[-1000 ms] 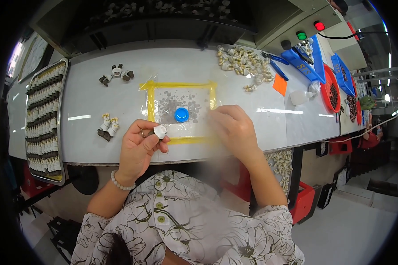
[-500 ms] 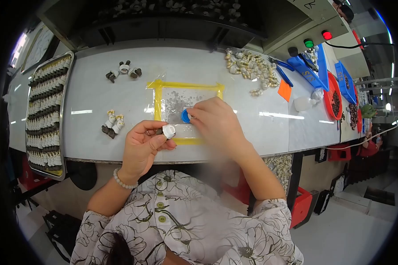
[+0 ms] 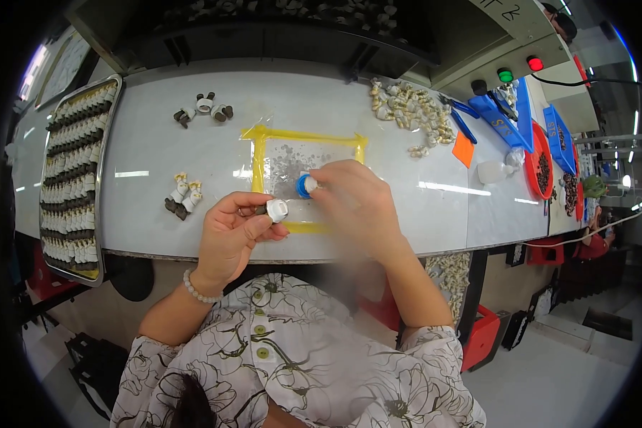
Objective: The person assembles small cat-like figurines by hand, attaching gold-colored accessories to white figurine bases.
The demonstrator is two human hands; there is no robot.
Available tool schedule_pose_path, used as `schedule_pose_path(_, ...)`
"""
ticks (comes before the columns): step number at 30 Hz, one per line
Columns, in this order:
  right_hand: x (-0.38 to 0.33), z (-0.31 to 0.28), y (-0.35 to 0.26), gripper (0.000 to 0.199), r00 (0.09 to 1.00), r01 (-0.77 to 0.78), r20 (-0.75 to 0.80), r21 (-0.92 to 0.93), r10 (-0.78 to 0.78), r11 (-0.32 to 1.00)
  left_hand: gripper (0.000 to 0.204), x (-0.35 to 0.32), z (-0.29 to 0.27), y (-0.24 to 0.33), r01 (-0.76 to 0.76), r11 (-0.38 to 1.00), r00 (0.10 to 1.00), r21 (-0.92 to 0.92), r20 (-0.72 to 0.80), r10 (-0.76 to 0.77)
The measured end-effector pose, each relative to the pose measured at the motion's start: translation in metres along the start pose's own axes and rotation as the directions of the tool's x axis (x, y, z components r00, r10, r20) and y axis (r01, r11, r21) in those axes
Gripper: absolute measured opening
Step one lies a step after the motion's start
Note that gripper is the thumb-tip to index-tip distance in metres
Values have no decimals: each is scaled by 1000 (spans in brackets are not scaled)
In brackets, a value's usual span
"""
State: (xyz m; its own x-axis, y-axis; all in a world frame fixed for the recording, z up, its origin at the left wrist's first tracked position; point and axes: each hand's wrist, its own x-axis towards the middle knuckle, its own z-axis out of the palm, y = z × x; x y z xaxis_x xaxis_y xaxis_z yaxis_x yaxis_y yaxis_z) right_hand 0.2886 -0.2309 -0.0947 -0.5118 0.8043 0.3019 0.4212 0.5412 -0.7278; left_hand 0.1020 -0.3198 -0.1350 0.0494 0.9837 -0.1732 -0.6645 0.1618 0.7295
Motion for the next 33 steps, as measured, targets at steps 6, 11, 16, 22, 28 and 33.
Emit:
schedule_pose_path(6, -8, 0, -6, 22, 982, -185, 102, 315, 161, 931, 25, 1, 1, 1, 3, 1000, 1000, -28, 12, -3)
schedule_pose_path(11, -8, 2, -12, 24, 995, -89, 75, 272, 71, 958, 24, 0, 0, -1, 2, 1000, 1000, -16, 9, -2)
schedule_pose_path(16, -9, 1, -20, 23, 989, -110, 117, 216, 87, 970, 23, -2, 1, -2, 1, 1000, 1000, 26, -9, -1)
schedule_pose_path(22, -10, 2, -23, 24, 969, -138, 221, 103, 113, 985, 21, -5, 2, -3, -2, 997, 1000, 79, -12, 3)
schedule_pose_path(28, -11, 2, -21, 21, 966, -177, 223, 186, 134, 967, 21, -1, 1, -1, 19, 993, 1000, 116, 18, -21)
schedule_pose_path(33, -11, -12, -12, 17, 943, -212, 313, 288, 117, 934, 22, -6, 3, 14, 81, 981, 994, 174, 59, -93)
